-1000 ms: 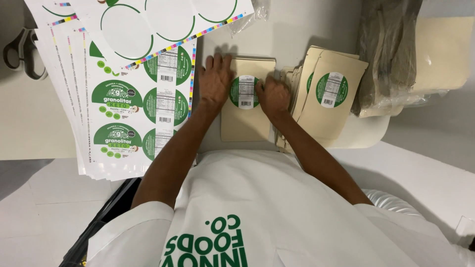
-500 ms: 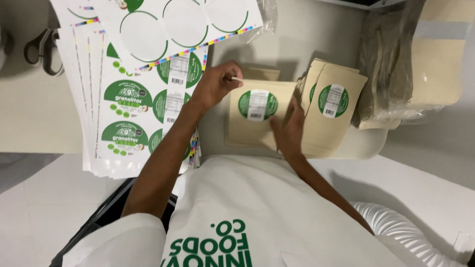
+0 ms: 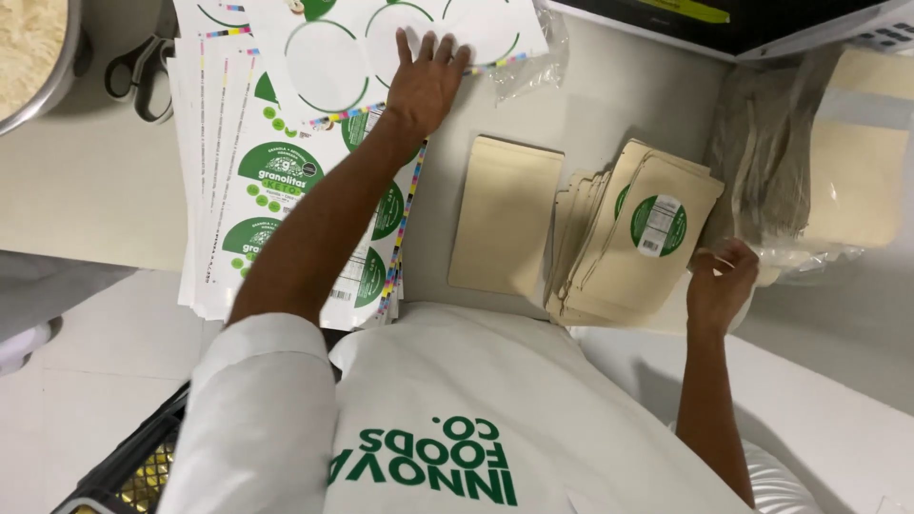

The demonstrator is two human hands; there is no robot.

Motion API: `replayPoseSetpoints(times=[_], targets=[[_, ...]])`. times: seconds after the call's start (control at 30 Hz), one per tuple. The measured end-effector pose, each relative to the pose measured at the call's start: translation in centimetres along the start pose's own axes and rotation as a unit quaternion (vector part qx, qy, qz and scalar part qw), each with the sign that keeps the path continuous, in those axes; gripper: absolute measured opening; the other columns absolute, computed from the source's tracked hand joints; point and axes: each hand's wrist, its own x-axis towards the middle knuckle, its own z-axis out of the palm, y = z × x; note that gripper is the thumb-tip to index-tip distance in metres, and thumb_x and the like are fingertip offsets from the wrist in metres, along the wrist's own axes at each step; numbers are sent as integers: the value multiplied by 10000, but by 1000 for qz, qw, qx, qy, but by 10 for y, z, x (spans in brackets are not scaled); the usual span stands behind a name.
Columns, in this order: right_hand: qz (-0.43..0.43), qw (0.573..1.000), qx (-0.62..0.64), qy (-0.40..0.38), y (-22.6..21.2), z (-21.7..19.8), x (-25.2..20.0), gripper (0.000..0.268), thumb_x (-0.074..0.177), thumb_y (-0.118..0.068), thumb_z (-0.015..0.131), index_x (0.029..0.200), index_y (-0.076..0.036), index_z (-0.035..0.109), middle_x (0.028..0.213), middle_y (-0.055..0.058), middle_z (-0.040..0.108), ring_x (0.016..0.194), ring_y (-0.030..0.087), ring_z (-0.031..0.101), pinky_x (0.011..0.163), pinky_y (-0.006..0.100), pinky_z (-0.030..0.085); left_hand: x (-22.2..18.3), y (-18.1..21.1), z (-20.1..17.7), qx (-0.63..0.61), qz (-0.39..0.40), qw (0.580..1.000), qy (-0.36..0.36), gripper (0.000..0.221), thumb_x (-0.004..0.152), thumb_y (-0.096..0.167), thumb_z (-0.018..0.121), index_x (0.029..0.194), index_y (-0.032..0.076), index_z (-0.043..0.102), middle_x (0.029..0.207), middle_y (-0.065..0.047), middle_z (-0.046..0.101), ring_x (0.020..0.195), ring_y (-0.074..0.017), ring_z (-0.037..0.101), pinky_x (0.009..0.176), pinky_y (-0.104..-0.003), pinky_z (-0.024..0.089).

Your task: Peeling circular labels from a sheet and applying them to the center of small tan pouches.

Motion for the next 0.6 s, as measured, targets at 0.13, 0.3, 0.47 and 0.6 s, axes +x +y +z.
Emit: replayPoseSetpoints(times=[0.13, 0.3, 0.47, 0.6], targets=[[14, 999, 25, -39, -2, 34, -3, 282, 944, -95, 684, 1203, -156, 591, 1145, 42, 619, 1031, 212, 596, 879, 404, 503, -5, -30, -19, -14, 37, 998, -39, 963, 815, -158, 727, 1595, 58, 203, 1627, -236, 295, 1480, -438, 294, 1146, -726, 220], [-25, 976, 37, -213, -77, 74, -32, 255, 996, -119, 633, 1243, -114, 570, 1313, 105, 569, 1130, 236, 625, 877, 353, 586, -2, -70, -32, 77, -21, 997, -22, 1053, 727, -182, 780, 1592, 201, 315, 1549, -104, 448, 1194, -366, 593, 823, -466, 630], [-91, 947, 81, -296, -93, 115, -62, 275, 979, -134, 614, 1252, -109, 626, 1309, 97, 602, 1107, 233, 620, 913, 330, 549, -89, -14, -45, -122, -179, 976, 32, 917, 1016, 523, 705, 1600, 105, 135, 1625, -242, 266, 1477, -492, 255, 1161, -723, 173], [-109, 933, 88, -332, -107, 128, -82, 247, 1006, -167, 689, 1248, -124, 663, 1224, 124, 584, 1101, 260, 658, 879, 362, 546, -174, 54, -52, -133, -265, 948, -117, 1051, 964, 564, 646, 1664, 55, 51, 1683, -303, 72, 1532, -532, 72, 1167, -725, 264]])
